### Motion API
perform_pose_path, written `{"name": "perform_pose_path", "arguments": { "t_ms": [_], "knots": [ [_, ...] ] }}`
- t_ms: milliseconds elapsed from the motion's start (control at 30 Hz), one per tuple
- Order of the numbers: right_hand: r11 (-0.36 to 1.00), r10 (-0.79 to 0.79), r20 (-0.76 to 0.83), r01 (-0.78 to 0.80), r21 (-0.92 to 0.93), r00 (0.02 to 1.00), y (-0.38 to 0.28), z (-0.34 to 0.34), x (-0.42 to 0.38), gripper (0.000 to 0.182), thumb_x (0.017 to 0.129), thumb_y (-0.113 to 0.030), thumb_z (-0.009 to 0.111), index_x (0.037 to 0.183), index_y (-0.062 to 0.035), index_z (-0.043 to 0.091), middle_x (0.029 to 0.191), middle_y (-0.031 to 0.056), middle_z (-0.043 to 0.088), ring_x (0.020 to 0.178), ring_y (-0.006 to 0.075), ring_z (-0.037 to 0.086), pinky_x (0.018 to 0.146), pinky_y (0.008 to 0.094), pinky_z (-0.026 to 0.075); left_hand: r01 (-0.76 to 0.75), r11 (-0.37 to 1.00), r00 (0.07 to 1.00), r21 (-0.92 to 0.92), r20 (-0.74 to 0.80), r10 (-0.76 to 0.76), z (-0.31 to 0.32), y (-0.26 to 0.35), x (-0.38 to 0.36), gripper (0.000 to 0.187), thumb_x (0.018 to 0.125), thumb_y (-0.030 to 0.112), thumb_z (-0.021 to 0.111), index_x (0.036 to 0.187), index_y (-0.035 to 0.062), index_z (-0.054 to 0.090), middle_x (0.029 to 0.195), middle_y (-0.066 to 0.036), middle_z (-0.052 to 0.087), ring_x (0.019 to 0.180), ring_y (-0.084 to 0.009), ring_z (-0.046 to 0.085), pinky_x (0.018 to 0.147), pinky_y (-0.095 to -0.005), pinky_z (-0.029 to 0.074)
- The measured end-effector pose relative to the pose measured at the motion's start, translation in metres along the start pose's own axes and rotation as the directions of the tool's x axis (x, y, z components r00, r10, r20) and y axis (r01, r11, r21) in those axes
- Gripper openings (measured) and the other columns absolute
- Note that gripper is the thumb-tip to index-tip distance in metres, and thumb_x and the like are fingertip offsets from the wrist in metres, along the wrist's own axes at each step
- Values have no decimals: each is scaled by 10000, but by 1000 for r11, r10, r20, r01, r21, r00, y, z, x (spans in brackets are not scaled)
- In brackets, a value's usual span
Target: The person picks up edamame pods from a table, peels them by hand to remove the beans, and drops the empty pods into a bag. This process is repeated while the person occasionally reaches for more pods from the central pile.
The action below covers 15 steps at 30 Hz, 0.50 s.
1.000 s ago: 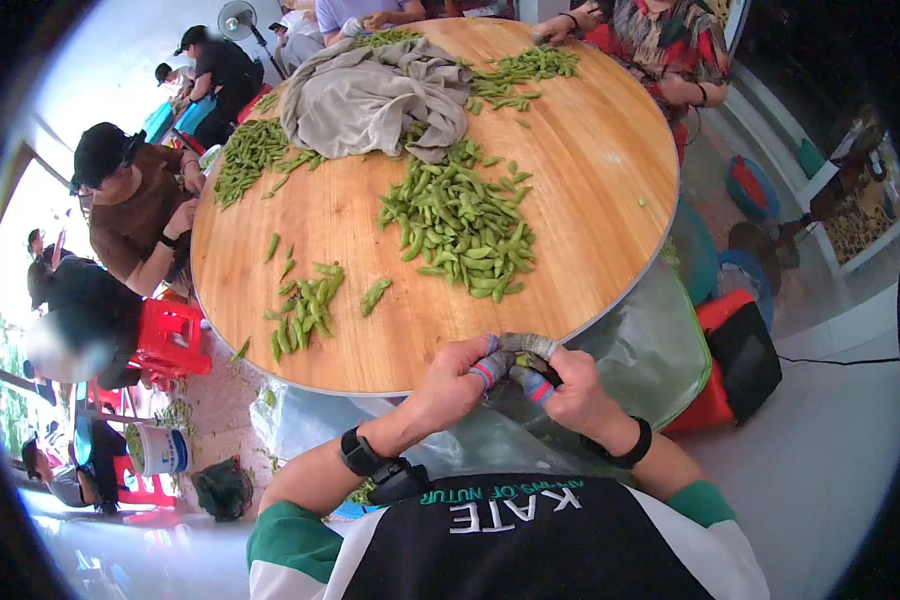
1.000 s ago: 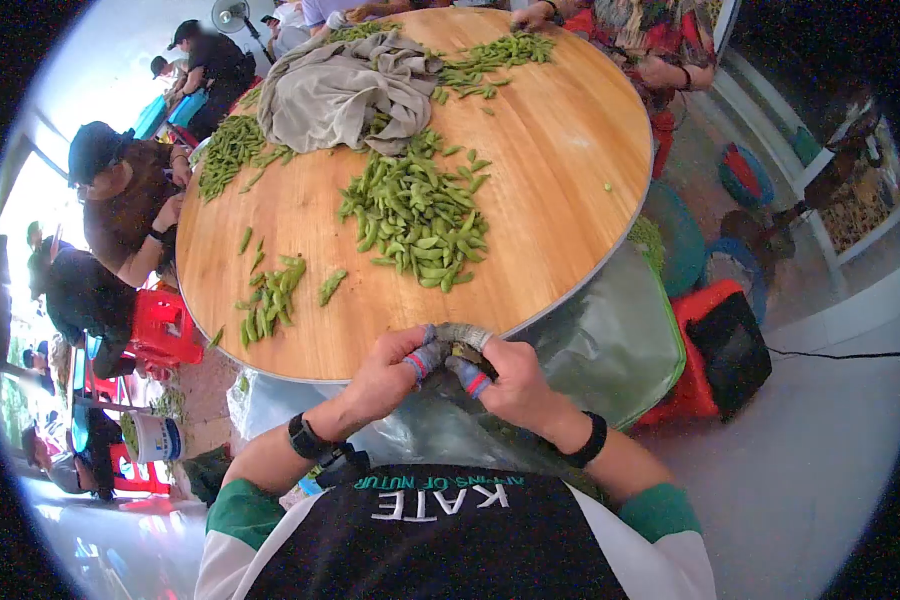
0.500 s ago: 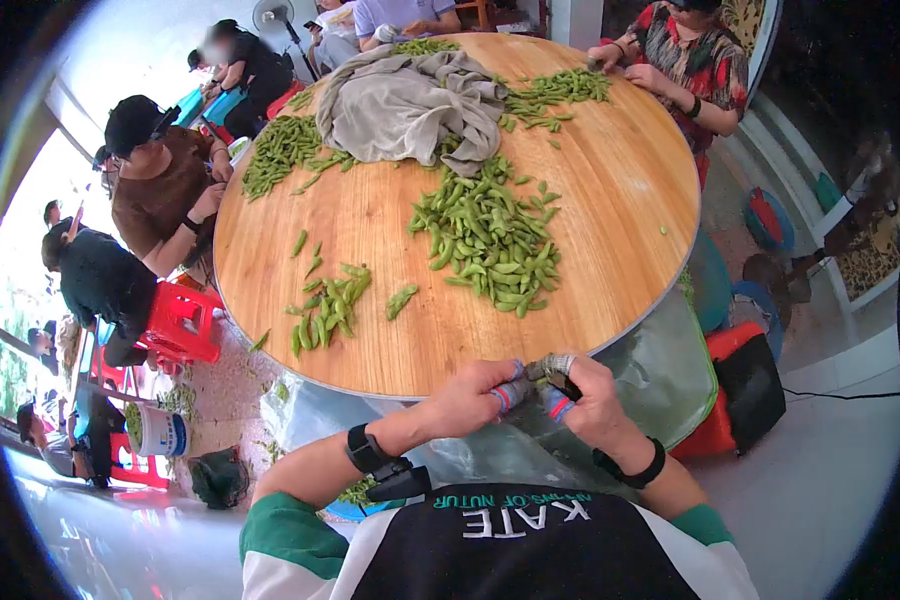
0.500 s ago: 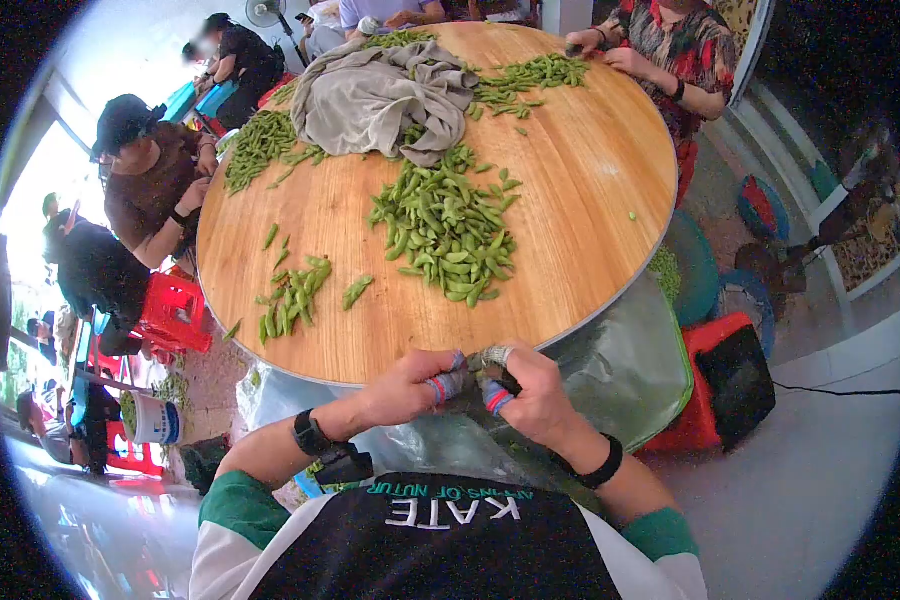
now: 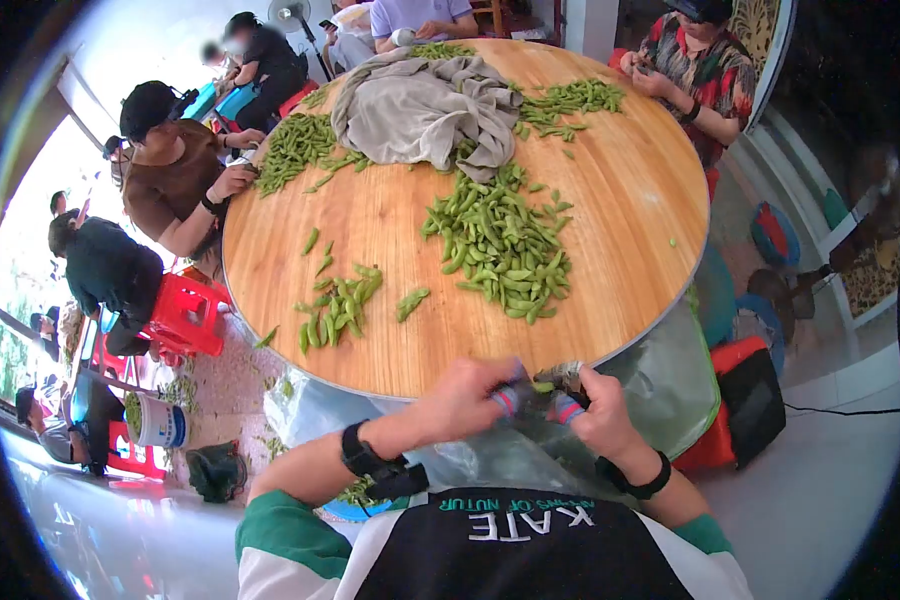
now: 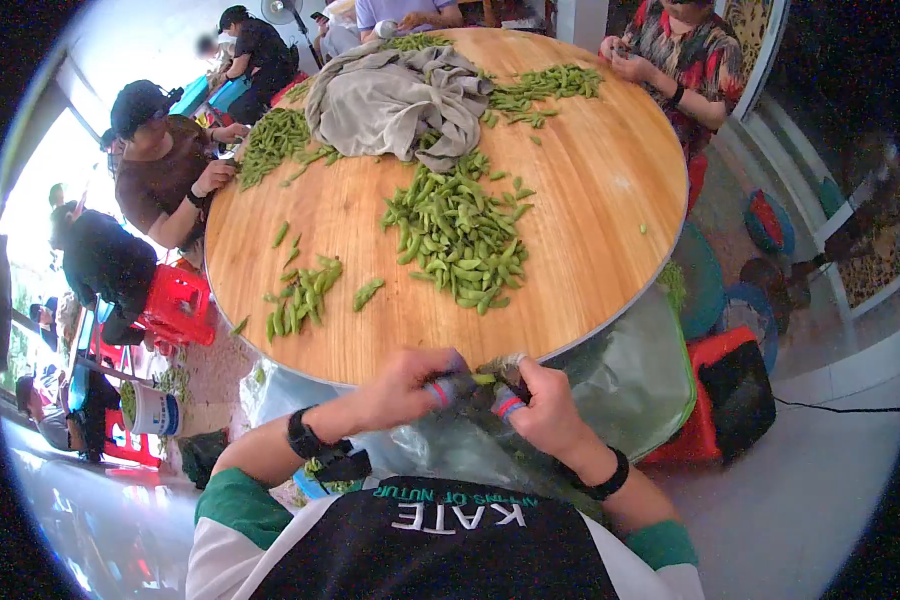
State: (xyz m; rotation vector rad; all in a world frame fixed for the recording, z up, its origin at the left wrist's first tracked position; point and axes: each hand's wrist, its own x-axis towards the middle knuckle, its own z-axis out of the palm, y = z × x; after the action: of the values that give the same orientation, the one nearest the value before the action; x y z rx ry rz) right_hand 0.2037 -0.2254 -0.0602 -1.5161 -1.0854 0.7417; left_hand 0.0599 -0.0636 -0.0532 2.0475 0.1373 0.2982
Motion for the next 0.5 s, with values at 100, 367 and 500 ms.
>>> {"name": "perform_pose_path", "arguments": {
  "t_ms": [100,367,500],
  "knots": [
    [993,80,83,-86,78,993,-5,-4,-2,231,795,37,534,1021,37,579,862,128,670,703,142,620,628,274,491,-12,854,982,521,-155,108,-46,-21,5,200,699,33,589,898,50,583,884,-172,561,797,-338,583,663,-407,453],
    [829,159,182,-231,509,970,-10,0,-3,284,947,-141,454,1174,21,512,830,154,670,517,106,557,411,198,371,146,288,984,946,-168,52,-139,-75,-24,201,742,65,547,942,52,527,1039,-136,525,1010,-314,522,796,-438,390],
    [811,195,146,-243,532,970,-6,0,-7,306,983,-187,375,1221,-24,477,807,153,651,546,147,577,428,213,381,330,187,936,925,-346,62,-169,-94,-62,185,761,127,562,934,65,542,1020,-126,539,987,-295,549,792,-439,391]
  ]
}}
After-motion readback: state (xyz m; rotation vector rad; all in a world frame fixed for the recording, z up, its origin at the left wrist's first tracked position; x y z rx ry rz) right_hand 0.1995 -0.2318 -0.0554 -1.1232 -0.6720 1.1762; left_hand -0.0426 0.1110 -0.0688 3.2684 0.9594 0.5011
